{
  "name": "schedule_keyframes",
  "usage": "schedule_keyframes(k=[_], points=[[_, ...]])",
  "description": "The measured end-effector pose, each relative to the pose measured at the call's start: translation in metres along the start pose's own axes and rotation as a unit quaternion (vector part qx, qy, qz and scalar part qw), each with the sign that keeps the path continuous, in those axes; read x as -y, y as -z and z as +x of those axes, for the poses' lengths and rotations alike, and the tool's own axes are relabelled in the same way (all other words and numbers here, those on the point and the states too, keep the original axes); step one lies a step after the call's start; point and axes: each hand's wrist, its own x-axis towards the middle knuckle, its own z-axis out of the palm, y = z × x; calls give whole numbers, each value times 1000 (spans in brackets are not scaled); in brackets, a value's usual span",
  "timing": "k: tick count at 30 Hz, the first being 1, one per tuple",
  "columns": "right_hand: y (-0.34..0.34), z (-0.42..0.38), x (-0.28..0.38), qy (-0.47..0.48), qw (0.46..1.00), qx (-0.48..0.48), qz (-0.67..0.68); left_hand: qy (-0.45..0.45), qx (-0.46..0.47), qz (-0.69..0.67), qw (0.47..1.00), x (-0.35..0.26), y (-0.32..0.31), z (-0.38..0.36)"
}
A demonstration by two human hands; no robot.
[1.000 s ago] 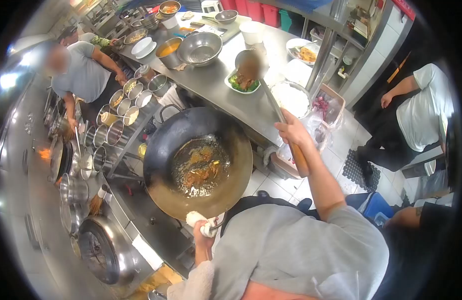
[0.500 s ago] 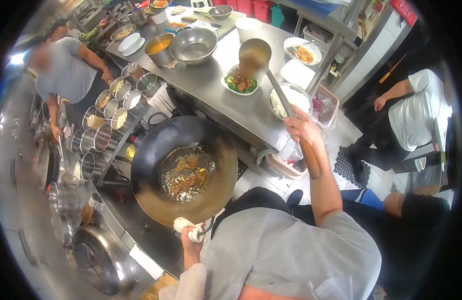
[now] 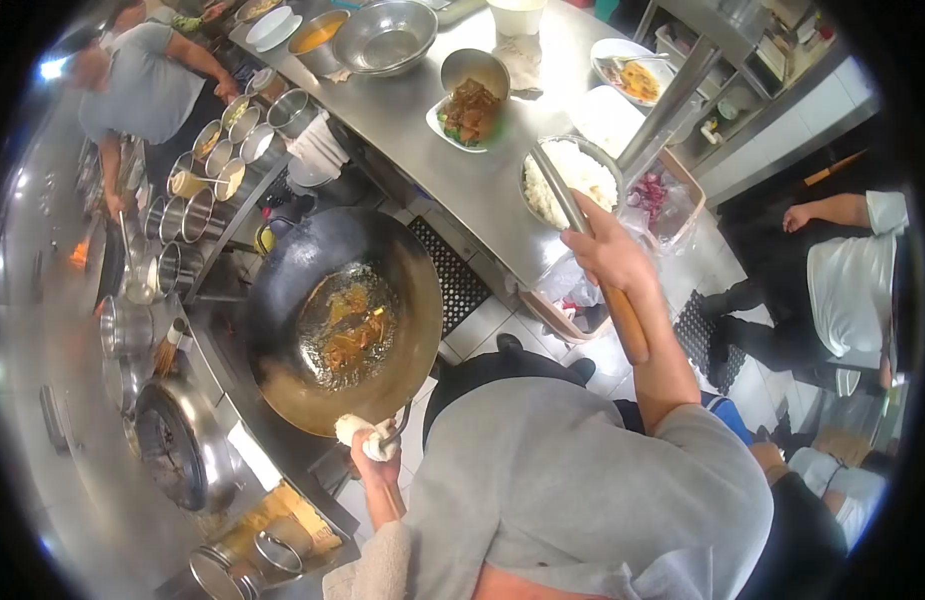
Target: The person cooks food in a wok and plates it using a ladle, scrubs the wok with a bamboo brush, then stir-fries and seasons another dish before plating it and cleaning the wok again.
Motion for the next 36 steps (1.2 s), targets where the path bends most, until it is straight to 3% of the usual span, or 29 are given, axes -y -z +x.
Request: schedule_keyframes(k=[3,6,10,13,15,17,19,23,25,26,28,29,31,33,36], points=[[2,-2,4,15,995,-9,-96,-18,-36,-2,999,9,-4,-12],[2,8,-14,89,979,-48,-177,-39,-57,-16,997,15,-14,-23],[4,5,2,5,979,-20,-204,-44,-48,-22,998,14,-3,-24],[3,22,-32,193,940,-90,-267,-39,-41,-26,998,13,4,-25],[5,21,-24,131,959,-64,-245,-41,-41,-18,998,12,15,-21],[3,18,-22,132,955,-73,-257,-47,-50,-27,997,10,20,-20],[-2,20,-28,196,926,-113,-304,-50,-56,-32,997,8,21,-19],[-3,18,-9,77,980,-95,-157,-33,10,-24,999,1,39,-12],[-5,7,-1,39,993,-88,-64,-46,-15,-34,998,2,37,-10],[-4,3,-2,83,993,-35,81,-55,-34,-44,997,3,36,-11],[-9,-21,17,23,977,-4,211,-36,-47,-47,997,7,51,-5],[-11,-27,9,38,959,63,272,-65,-57,-83,993,7,35,-11],[-31,-40,2,15,940,177,293,-72,-48,-78,993,16,51,-5],[-70,-42,3,-63,953,227,191,-81,-75,-21,994,14,30,-15],[-148,-19,-11,-102,928,356,36,-83,-25,32,996,13,26,-18]])
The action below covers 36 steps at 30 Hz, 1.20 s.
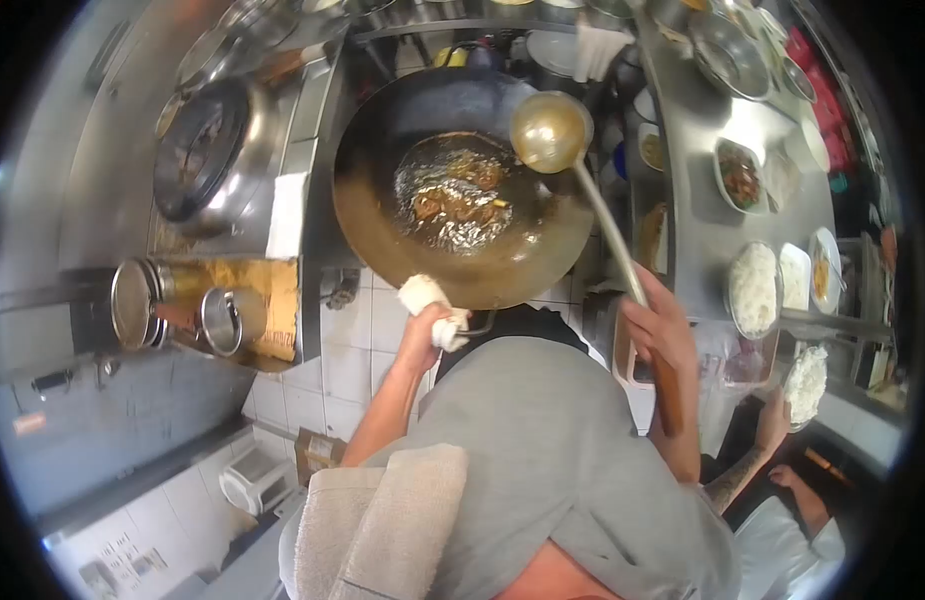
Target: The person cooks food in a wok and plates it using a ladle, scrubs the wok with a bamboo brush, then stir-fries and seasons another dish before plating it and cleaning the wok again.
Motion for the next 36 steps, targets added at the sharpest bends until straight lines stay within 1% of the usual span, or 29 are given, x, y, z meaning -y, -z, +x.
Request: schedule_keyframes(k=[1,2,5,7,8,11,12,13,15,16,19,21,23,24,27,28,31,32,33,34,36], points=[[-7,29,-10,-9,998,22,-53,-39,-18,-23,999,0,-12,-2],[-17,52,-19,3,995,38,-89,-43,-17,-23,999,-3,-17,-4],[-51,75,-28,-9,964,57,-259,-54,-18,-21,998,4,-16,3],[-62,59,-19,-36,951,128,-279,-75,-6,-25,997,13,-9,17],[-64,50,-14,-50,943,161,-286,-71,-10,-33,997,19,-6,20],[-47,36,-7,-57,959,127,-246,-69,-11,-62,996,15,-11,8],[-41,37,-8,-45,959,68,-273,-72,-13,-72,995,14,-10,3],[-31,44,-8,-31,964,46,-261,-71,-13,-68,995,9,-14,-3],[-17,51,-5,-35,962,21,-269,-74,-10,-59,995,2,-21,-9],[-21,49,-3,-51,959,17,-277,-80,-20,-52,995,2,-21,-6],[-30,59,-37,-113,982,78,-129,-108,-38,-45,992,13,-35,19],[-40,62,-43,-159,978,135,-21,-97,-47,-39,993,24,-41,46],[-43,73,-54,-211,954,182,106,-63,-32,-57,996,32,-34,69],[-42,75,-59,-216,943,202,150,-39,-35,-75,996,33,-33,73],[-25,80,-81,-263,892,260,262,12,-18,-144,989,30,-25,61],[-25,77,-84,-263,889,256,275,25,-30,-155,987,30,-21,55],[-19,55,-59,-228,923,221,216,43,4,-129,991,21,5,17],[-15,43,-46,-192,952,199,134,55,-9,-157,986,13,7,2],[-13,32,-30,-156,970,178,50,64,14,-124,990,6,12,-13],[-12,27,-18,-119,979,159,-39,50,-1,-99,994,2,7,-26],[-11,28,-6,-94,978,128,-132,13,-27,-60,998,-5,-3,-41]])
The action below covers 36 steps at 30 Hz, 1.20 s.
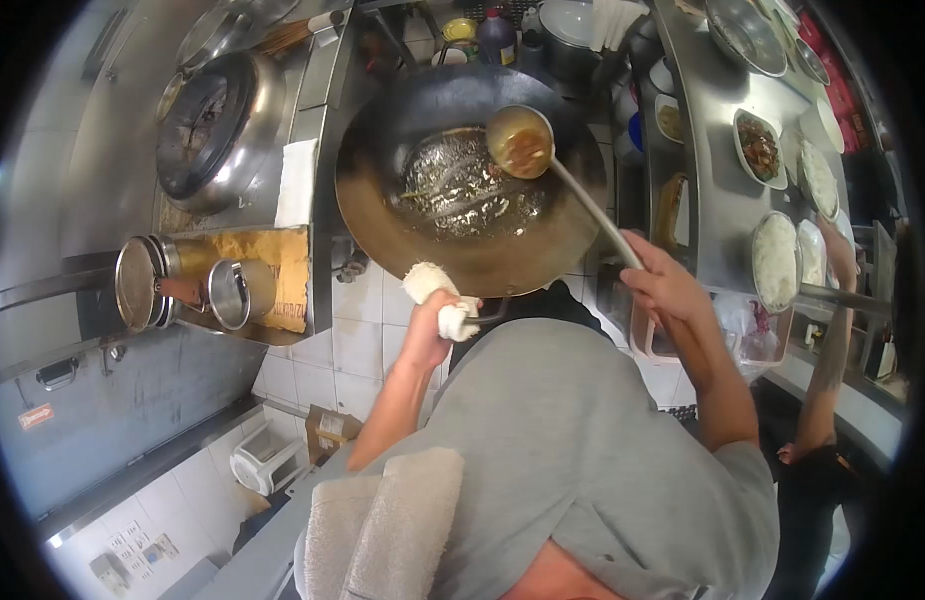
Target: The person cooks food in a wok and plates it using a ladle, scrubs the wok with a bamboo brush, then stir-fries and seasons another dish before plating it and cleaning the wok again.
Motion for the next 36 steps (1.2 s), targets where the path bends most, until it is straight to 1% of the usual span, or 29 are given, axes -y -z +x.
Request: schedule_keyframes(k=[2,3,5,7,8,9,10,11,12,13,14,15,17,18,19,21,22,23,24,25,26,27,29,30,31,32,34,35,36], points=[[-7,10,3,-5,998,-40,-57,-46,-10,27,999,7,-17,0],[-15,19,-1,-11,999,-18,-34,-81,-24,35,996,13,-27,10],[-35,35,-9,-27,999,29,12,-108,-33,56,992,16,-47,30],[-44,42,-10,-45,974,99,198,-73,-26,46,996,11,-46,57],[-37,50,-22,-62,943,136,298,-59,1,33,998,13,-28,76],[-29,57,-35,-77,900,169,395,-38,12,0,999,7,-21,72],[-25,57,-44,-88,870,186,449,-16,26,-34,999,-2,-14,65],[-12,53,-45,-82,878,185,434,9,42,-65,997,-9,-8,58],[-3,43,-39,-78,885,180,423,29,-20,-69,997,-19,-11,36],[3,30,-31,-74,891,173,414,55,-17,-56,997,-24,-2,24],[6,16,-11,-62,944,115,302,64,7,-49,997,-29,7,13],[8,12,-1,-42,967,87,238,74,30,-43,996,-30,11,5],[7,13,17,-1,994,34,101,54,3,23,998,-25,-1,-6],[2,19,25,-7,998,18,58,39,-10,57,998,-22,-8,-7],[-3,24,22,-1,998,24,53,-35,-15,57,998,-10,-19,2],[-17,40,13,10,998,41,41,-89,-5,83,993,2,-41,19],[-30,40,17,10,994,66,90,-95,-1,81,992,12,-44,38],[-30,43,12,-8,978,103,180,-103,5,80,991,17,-45,59],[-27,50,0,-29,953,139,269,-63,-25,46,997,6,-56,59],[-23,57,-14,-50,917,172,355,-37,-12,41,998,12,-38,85],[-17,61,-35,-57,848,230,474,-24,6,2,1000,7,-32,84],[-12,51,-38,-66,842,225,485,-11,25,-35,999,-1,-24,82],[1,27,-34,-82,828,209,514,57,36,-61,996,-19,-10,56],[9,11,-21,-74,878,171,441,76,10,-41,996,-27,-7,40],[18,-5,-7,-66,920,128,364,65,10,-29,997,-32,-6,22],[27,-16,-2,-32,963,96,250,56,11,-10,998,-39,-11,5],[29,-31,14,-26,995,27,88,23,1,22,999,-35,-18,-9],[27,-34,18,-22,1000,-4,3,-1,-10,36,999,-29,-24,-10],[24,-33,20,-41,998,-26,-43,-28,-19,48,998,-23,-31,-9]])
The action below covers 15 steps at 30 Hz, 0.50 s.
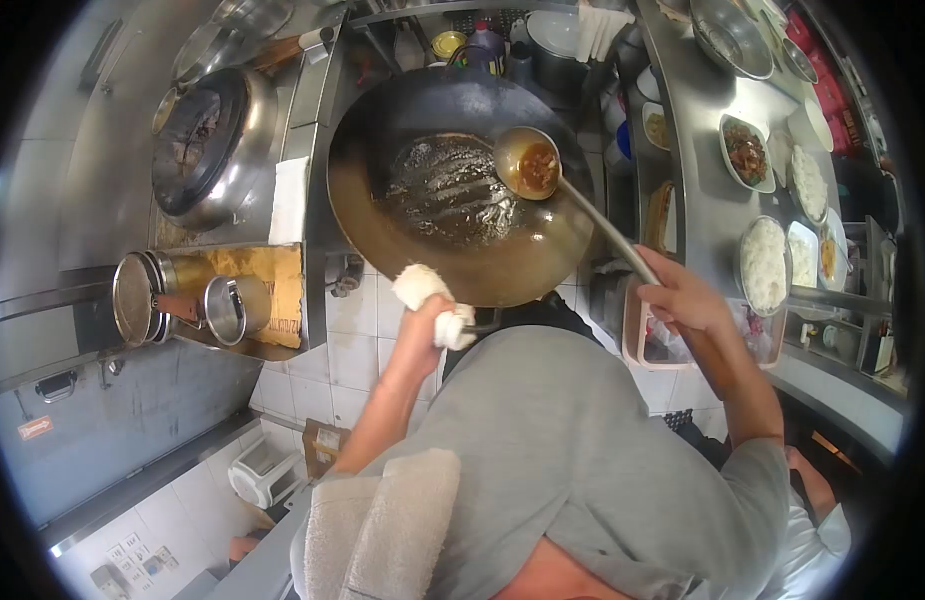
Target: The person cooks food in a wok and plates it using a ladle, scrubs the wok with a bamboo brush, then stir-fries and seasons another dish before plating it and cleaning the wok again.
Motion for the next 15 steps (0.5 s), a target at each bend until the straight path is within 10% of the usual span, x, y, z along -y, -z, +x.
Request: schedule_keyframes(k=[5,12,15], points=[[-25,20,-25,-49,974,119,186,-72,3,5,997,35,-37,51],[-38,15,-56,-22,742,308,595,79,29,-164,983,19,-6,49],[-18,-27,-51,65,770,270,574,121,55,-214,968,8,22,24]])
